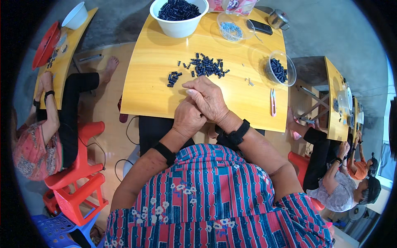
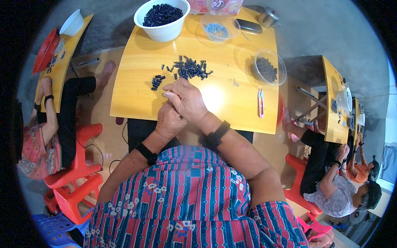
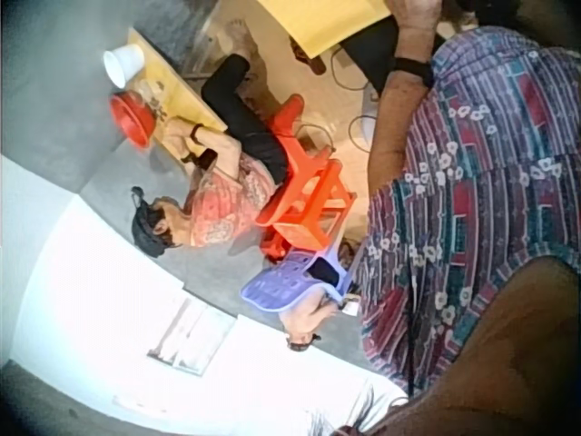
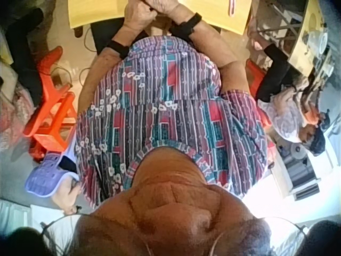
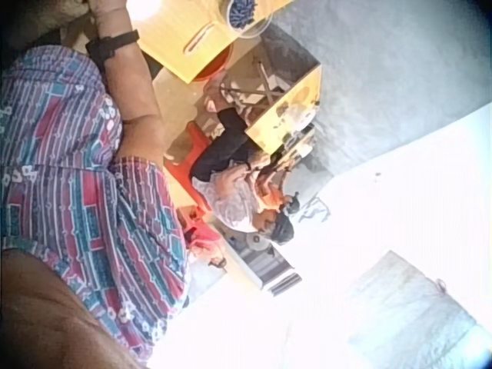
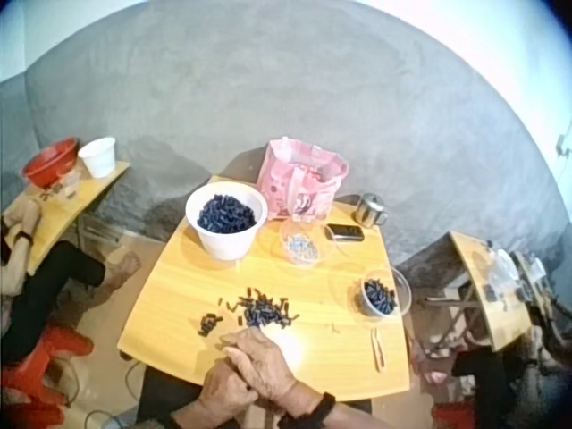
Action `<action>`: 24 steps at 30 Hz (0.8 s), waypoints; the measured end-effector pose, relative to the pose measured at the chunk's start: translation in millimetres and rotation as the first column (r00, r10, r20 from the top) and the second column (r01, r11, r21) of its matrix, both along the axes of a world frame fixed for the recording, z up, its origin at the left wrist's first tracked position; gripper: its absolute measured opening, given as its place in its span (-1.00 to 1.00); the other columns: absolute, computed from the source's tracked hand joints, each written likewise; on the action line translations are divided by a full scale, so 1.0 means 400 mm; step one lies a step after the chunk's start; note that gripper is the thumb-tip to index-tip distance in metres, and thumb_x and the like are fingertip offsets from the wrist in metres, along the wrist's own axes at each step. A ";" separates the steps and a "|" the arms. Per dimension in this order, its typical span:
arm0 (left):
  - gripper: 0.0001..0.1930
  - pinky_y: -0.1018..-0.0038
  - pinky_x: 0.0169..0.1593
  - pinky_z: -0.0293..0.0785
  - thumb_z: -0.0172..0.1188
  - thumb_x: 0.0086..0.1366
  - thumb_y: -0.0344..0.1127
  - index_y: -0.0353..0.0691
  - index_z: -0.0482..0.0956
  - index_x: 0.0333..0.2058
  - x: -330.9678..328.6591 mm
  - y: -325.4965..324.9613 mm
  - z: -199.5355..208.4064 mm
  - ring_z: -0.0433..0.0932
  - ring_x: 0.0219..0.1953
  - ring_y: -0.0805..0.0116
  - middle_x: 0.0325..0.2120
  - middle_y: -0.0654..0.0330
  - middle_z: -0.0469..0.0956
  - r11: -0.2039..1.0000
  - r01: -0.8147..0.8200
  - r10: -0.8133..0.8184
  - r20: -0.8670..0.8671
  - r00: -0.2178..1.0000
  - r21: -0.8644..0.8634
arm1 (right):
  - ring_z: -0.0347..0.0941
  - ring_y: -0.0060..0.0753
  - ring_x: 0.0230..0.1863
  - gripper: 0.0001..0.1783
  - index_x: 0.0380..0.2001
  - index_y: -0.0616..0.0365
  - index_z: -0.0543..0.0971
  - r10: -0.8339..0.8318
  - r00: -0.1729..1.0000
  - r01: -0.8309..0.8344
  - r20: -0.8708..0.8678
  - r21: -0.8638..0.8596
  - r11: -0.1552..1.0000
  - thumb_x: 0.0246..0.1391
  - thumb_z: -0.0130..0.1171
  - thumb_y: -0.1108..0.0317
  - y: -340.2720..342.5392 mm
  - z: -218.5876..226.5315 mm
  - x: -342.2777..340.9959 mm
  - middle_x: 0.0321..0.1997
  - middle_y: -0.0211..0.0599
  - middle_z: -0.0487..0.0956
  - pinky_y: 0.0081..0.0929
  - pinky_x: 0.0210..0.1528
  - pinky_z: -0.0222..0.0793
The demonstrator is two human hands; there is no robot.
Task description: Assembling small blue plastic or rubber components by hand at a workbench.
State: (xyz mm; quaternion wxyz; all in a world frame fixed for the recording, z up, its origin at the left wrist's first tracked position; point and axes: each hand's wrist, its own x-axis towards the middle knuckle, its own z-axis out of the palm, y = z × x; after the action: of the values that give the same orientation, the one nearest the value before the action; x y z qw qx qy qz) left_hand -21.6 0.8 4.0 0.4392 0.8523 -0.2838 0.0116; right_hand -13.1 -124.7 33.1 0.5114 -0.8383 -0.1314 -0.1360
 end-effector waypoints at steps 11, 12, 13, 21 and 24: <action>-0.65 0.19 -0.17 0.50 0.28 0.09 -0.18 -0.21 0.54 -0.17 -0.012 -0.006 -0.004 0.56 -0.20 0.02 -0.25 0.04 0.57 0.996 -0.085 0.085 -0.024 0.996 -0.020 | 0.42 0.02 -0.12 -0.41 -0.13 0.16 0.58 0.186 0.981 -0.178 0.050 -0.132 0.975 0.09 0.09 -0.19 -0.003 -0.004 0.002 -0.24 -0.07 0.49 -0.21 -0.02 0.38; -0.62 0.21 -0.16 0.50 0.29 0.09 -0.17 -0.20 0.52 -0.13 -0.012 -0.008 -0.002 0.56 -0.19 0.03 -0.23 0.05 0.57 0.997 -0.078 0.080 0.067 0.995 -0.028 | 0.41 0.02 -0.11 -0.36 -0.13 0.16 0.57 0.207 0.977 -0.198 0.049 -0.149 0.969 0.05 0.10 -0.24 -0.005 -0.006 0.002 -0.22 -0.07 0.49 -0.20 0.00 0.37; -0.62 0.21 -0.16 0.50 0.29 0.09 -0.17 -0.20 0.52 -0.13 -0.013 -0.005 -0.003 0.56 -0.19 0.03 -0.23 0.05 0.57 0.996 -0.082 0.083 0.066 0.994 -0.026 | 0.41 0.02 -0.11 -0.36 -0.13 0.16 0.57 0.210 0.977 -0.201 0.048 -0.147 0.968 0.05 0.10 -0.24 -0.002 -0.004 0.004 -0.22 -0.07 0.49 -0.20 0.00 0.37; -0.66 0.25 -0.12 0.49 0.35 0.03 -0.21 -0.19 0.57 -0.22 -0.020 0.007 -0.011 0.56 -0.17 0.08 -0.29 0.09 0.59 0.999 0.000 -0.002 -0.058 0.998 -0.041 | 0.40 0.02 -0.08 -0.24 -0.08 0.15 0.56 0.240 0.971 -0.238 -0.012 -0.191 0.952 -0.03 0.11 -0.35 0.002 -0.006 -0.001 -0.18 -0.07 0.47 -0.20 0.01 0.37; -0.66 0.25 -0.13 0.49 0.34 0.02 -0.21 -0.20 0.57 -0.22 -0.028 0.010 -0.008 0.55 -0.18 0.08 -0.28 0.08 0.59 1.000 0.002 -0.003 -0.058 0.998 -0.022 | 0.40 0.02 -0.10 -0.24 -0.08 0.14 0.56 0.242 0.970 -0.239 -0.008 -0.182 0.954 -0.04 0.12 -0.35 0.003 -0.005 -0.009 -0.19 -0.07 0.47 -0.20 0.00 0.37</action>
State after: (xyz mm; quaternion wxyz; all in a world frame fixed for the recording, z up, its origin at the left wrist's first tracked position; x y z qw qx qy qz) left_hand -32.8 5.0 0.8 0.4567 0.8470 -0.2718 -0.0105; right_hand -16.6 -123.3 31.1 0.4444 -0.8583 -0.2478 -0.0662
